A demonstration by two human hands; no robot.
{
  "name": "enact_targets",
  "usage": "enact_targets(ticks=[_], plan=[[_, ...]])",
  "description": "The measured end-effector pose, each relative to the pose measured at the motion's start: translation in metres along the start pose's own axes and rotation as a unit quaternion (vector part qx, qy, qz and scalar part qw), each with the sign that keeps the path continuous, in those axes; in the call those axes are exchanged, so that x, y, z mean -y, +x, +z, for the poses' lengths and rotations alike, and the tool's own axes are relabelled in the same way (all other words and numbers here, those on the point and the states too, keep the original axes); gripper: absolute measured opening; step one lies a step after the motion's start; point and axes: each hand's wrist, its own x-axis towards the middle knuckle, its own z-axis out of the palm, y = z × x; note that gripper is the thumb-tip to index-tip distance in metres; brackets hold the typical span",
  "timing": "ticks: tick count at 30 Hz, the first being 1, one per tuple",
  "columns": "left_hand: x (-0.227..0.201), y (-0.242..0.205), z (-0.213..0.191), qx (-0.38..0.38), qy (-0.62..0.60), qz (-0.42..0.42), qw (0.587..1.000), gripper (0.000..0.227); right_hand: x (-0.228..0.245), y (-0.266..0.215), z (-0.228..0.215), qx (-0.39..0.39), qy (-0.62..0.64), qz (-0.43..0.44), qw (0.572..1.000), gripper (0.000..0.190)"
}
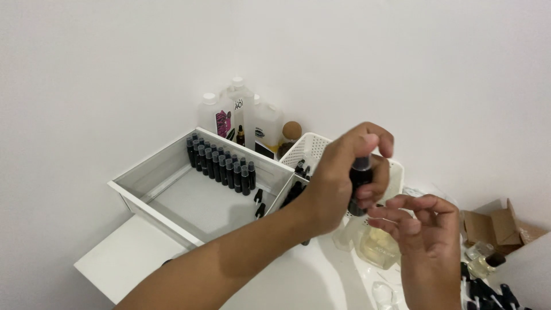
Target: Assembling perfume bottles by attaching spray heads and filling them with fragrance liquids
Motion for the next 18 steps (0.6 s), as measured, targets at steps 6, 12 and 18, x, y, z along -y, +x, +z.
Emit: enact_targets(ticks=[6,12,18], plan=[[-0.027,-0.004,-0.030,-0.106,0.058,0.012,0.993,0.024,-0.022,0.005,-0.034,0.008,0.071,-0.054,0.996,0.023],[-0.046,-0.024,-0.068,-0.128,0.129,0.014,0.983,0.014,-0.027,0.010,-0.053,-0.005,0.056,-0.075,0.996,0.021],[-0.047,-0.033,-0.117,-0.176,0.243,0.062,0.952,0.025,-0.024,0.006,-0.058,-0.007,0.014,-0.087,0.996,0.025]])
